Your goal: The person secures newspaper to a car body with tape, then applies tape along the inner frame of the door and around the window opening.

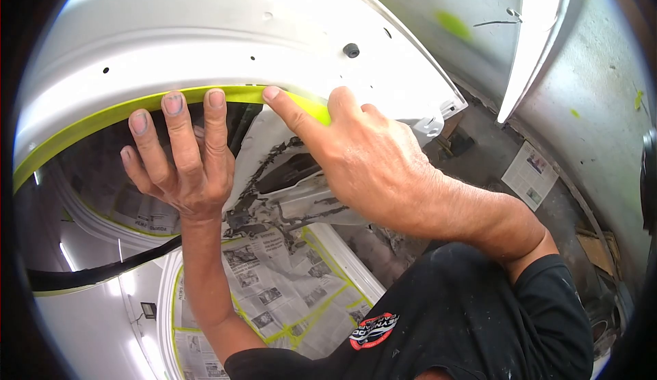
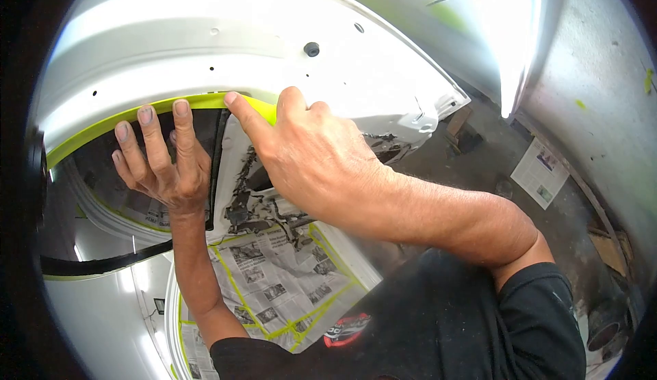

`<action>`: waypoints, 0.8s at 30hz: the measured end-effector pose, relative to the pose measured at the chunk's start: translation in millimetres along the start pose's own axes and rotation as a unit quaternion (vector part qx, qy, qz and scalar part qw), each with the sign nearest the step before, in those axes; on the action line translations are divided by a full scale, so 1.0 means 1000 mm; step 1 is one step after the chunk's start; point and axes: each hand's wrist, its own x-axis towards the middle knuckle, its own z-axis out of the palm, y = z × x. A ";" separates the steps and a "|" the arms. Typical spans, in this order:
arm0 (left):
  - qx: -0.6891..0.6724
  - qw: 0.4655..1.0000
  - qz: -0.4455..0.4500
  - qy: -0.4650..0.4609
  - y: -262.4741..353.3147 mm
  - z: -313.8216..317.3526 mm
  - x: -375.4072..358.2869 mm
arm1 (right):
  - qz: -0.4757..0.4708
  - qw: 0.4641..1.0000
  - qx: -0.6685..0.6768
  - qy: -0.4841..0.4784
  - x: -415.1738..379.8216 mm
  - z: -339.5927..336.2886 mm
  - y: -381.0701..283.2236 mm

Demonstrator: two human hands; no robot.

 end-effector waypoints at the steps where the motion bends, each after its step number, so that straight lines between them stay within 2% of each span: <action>1: 0.000 1.000 0.000 0.001 0.000 0.000 -0.001 | 0.001 1.000 0.001 -0.002 0.001 0.000 0.000; 9: -0.006 1.000 -0.019 -0.013 0.004 0.000 -0.002 | 0.004 1.000 0.000 -0.003 0.003 0.002 -0.002; 13: -0.028 1.000 0.001 -0.013 0.021 -0.001 0.001 | -0.002 1.000 0.003 0.007 0.004 0.001 0.000; 20: -0.020 0.999 0.018 -0.046 0.020 -0.007 0.003 | -0.008 0.997 0.076 0.022 -0.001 0.004 0.011; 24: -0.010 0.999 0.023 -0.043 0.019 -0.006 0.005 | 0.020 0.995 0.093 0.012 0.003 0.000 0.002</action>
